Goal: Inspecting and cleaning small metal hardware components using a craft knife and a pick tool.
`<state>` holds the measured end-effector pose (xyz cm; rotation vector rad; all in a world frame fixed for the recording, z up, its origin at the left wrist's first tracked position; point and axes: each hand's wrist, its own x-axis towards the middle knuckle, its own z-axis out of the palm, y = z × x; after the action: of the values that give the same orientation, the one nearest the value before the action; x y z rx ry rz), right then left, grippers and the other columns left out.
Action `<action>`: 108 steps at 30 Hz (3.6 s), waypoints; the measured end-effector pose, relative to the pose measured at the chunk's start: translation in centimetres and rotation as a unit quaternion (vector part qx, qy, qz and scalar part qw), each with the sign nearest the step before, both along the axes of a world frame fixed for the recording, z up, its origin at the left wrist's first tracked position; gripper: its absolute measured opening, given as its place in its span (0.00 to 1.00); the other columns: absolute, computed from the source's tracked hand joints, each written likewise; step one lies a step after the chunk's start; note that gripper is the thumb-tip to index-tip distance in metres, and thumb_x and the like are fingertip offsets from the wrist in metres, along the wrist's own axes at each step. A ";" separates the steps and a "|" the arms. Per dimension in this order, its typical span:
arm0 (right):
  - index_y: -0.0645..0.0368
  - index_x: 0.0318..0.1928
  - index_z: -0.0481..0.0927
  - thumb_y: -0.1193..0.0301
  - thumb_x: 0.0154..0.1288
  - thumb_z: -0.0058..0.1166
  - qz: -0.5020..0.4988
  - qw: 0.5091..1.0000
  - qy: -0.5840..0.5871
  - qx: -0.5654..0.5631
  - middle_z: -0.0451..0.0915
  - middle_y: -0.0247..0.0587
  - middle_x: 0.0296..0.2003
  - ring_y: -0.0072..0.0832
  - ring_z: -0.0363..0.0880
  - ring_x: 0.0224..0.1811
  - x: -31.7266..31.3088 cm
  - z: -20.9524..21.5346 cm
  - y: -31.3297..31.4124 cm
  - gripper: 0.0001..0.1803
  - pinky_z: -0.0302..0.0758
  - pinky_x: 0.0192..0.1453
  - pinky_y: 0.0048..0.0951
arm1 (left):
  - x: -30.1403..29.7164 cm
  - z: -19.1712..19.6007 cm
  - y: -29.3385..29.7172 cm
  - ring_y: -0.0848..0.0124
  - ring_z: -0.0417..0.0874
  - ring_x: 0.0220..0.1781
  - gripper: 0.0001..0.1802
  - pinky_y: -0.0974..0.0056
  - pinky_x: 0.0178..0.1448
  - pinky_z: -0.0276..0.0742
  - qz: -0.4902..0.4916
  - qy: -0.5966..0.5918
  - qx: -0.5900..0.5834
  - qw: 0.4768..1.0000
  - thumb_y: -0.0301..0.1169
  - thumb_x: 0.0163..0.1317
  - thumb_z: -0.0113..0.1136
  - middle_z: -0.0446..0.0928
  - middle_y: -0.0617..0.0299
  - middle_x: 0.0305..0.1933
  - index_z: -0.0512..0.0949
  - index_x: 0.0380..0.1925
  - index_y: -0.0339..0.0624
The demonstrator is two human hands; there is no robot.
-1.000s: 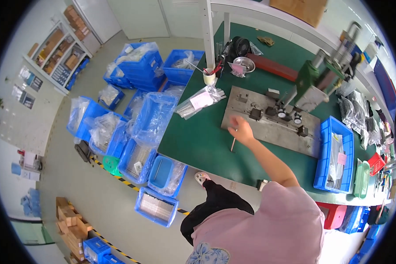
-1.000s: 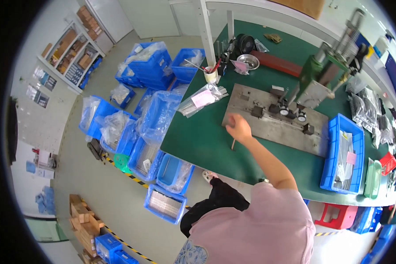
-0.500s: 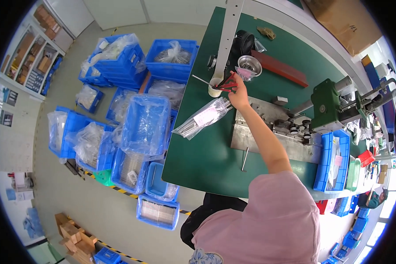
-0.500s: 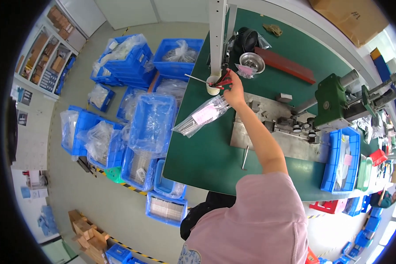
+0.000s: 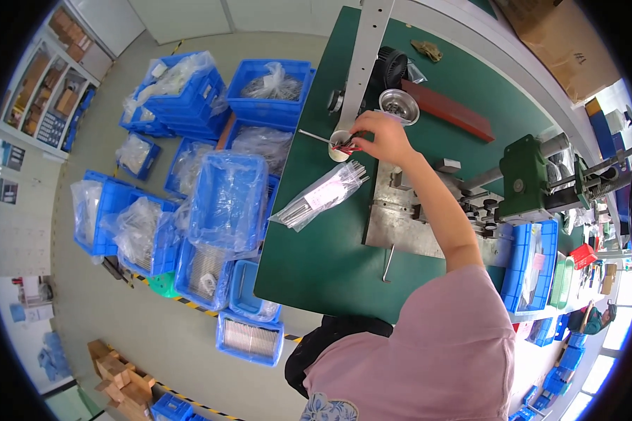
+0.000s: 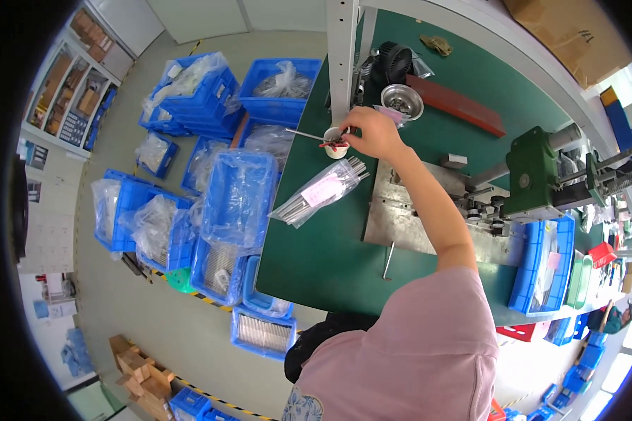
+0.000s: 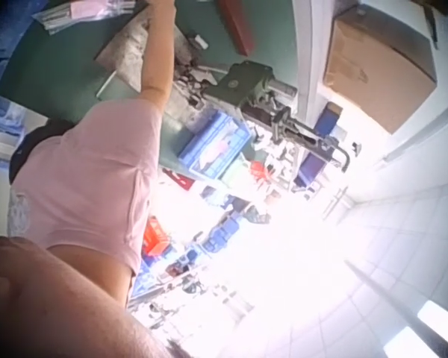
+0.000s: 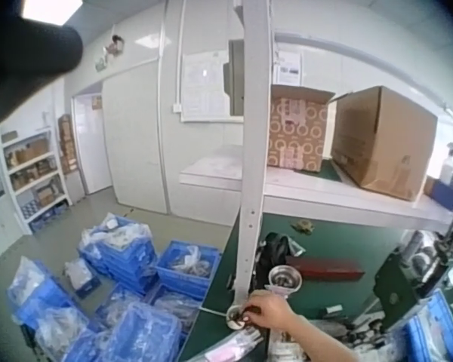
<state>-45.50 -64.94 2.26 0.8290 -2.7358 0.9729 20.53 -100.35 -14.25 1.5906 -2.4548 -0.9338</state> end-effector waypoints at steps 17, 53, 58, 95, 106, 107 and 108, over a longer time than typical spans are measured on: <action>0.63 0.35 0.78 0.71 0.59 0.58 -0.276 0.794 -0.142 -0.523 0.79 0.36 0.27 0.21 0.79 0.29 2.9 1.7 2.6 0.08 0.75 0.35 0.20 | -7.7 3.0 1.4 0.69 0.68 0.24 0.23 0.62 0.29 0.69 0.083 0.082 0.062 0.991 0.44 0.61 0.49 0.65 0.61 0.18 0.67 0.17 0.36; 0.62 0.43 0.70 0.66 0.73 0.35 0.319 0.730 -0.533 -0.285 0.65 0.28 0.20 0.13 0.59 0.20 53.9 7.3 -10.7 0.13 0.58 0.23 0.16 | -4.7 23.3 9.2 0.71 0.76 0.42 0.13 0.68 0.48 0.72 -0.303 0.482 0.300 0.766 0.30 0.66 0.50 0.76 0.57 0.42 0.78 0.43 0.32; 0.59 0.29 0.69 0.62 0.72 0.38 0.194 0.741 -0.527 -0.368 0.62 0.25 0.19 0.12 0.54 0.20 61.3 7.0 -8.6 0.17 0.53 0.23 0.17 | -0.4 23.7 10.9 0.71 0.76 0.43 0.13 0.69 0.48 0.71 -0.367 0.461 0.339 0.734 0.29 0.64 0.51 0.76 0.57 0.40 0.79 0.43 0.33; 0.59 0.44 0.69 0.66 0.72 0.37 -0.556 0.556 0.067 -0.614 0.62 0.23 0.20 0.11 0.56 0.18 101.7 2.9 31.3 0.11 0.54 0.21 0.15 | 20.9 20.0 69.7 0.78 0.74 0.39 0.14 0.74 0.42 0.70 -0.801 -0.108 0.579 0.101 0.31 0.65 0.50 0.73 0.63 0.47 0.78 0.44 0.33; 0.57 0.37 0.66 0.61 0.72 0.36 -0.665 0.434 0.163 -0.586 0.59 0.25 0.15 0.12 0.53 0.11 101.7 1.4 50.8 0.13 0.50 0.14 0.17 | 24.0 16.6 92.9 0.74 0.75 0.39 0.13 0.70 0.42 0.70 -0.798 -0.143 0.585 -0.003 0.32 0.64 0.51 0.74 0.61 0.36 0.80 0.41 0.36; 0.56 0.36 0.65 0.60 0.72 0.36 -0.680 0.431 0.170 -0.568 0.58 0.23 0.15 0.12 0.52 0.11 101.1 2.2 53.4 0.13 0.50 0.14 0.16 | 24.1 17.0 95.6 0.73 0.75 0.38 0.13 0.70 0.42 0.70 -0.796 -0.143 0.588 -0.003 0.31 0.63 0.51 0.74 0.61 0.35 0.80 0.39 0.35; 0.56 0.36 0.65 0.60 0.72 0.36 -0.679 0.440 0.146 -0.570 0.58 0.23 0.15 0.12 0.52 0.11 101.2 2.7 55.5 0.13 0.50 0.14 0.16 | 23.8 17.8 97.8 0.73 0.75 0.38 0.13 0.70 0.42 0.70 -0.789 -0.141 0.598 0.019 0.31 0.63 0.51 0.74 0.61 0.35 0.80 0.39 0.35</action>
<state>55.65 -9.47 5.01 -1.1479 -0.9338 1.3712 44.35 -2.57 3.58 1.2586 0.5578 0.9918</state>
